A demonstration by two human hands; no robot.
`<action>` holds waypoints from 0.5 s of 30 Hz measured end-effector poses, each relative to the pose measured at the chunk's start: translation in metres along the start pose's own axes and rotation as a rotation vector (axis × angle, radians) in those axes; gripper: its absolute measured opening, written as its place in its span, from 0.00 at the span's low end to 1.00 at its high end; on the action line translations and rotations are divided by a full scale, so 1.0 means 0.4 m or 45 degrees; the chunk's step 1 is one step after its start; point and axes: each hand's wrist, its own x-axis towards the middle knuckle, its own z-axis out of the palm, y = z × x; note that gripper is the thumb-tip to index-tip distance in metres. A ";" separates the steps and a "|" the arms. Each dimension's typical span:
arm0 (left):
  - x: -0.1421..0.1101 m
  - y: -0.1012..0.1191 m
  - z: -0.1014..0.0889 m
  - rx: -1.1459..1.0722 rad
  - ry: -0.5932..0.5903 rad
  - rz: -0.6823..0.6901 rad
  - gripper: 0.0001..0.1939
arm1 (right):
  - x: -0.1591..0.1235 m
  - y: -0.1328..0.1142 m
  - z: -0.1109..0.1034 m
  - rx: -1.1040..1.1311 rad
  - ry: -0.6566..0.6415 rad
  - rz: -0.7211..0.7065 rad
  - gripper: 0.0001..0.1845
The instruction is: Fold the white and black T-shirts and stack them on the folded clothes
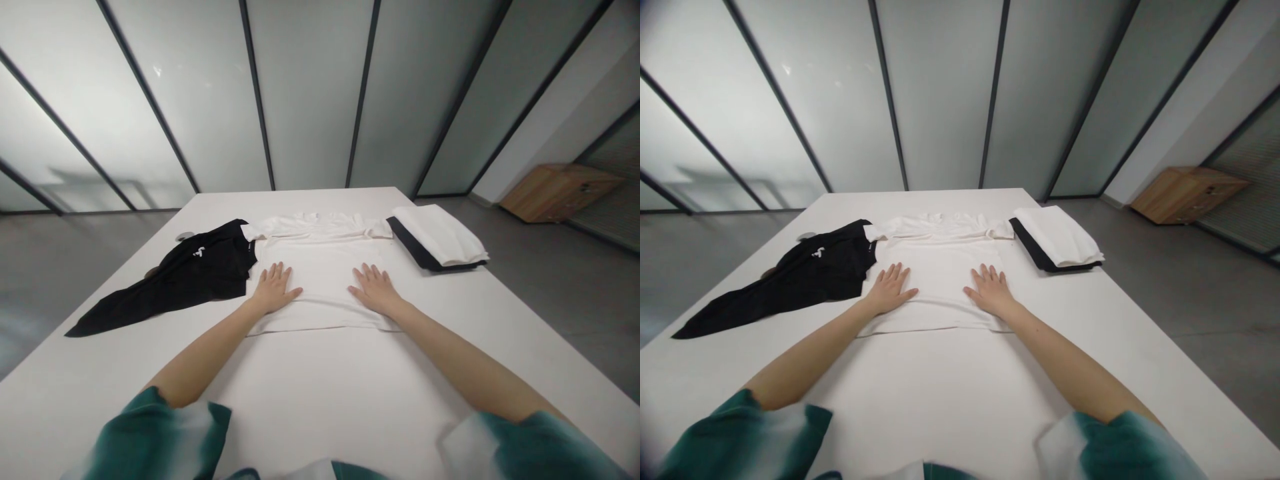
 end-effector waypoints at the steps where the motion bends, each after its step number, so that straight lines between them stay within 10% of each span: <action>1: -0.016 0.004 -0.002 -0.005 -0.025 0.009 0.42 | -0.019 -0.004 0.007 0.004 -0.025 0.012 0.39; 7: -0.058 0.001 -0.053 0.018 0.036 0.106 0.37 | -0.075 0.002 -0.041 -0.004 0.012 -0.066 0.35; 15: 0.061 0.009 -0.079 0.023 0.122 0.093 0.30 | 0.043 -0.008 -0.081 -0.013 0.146 -0.087 0.32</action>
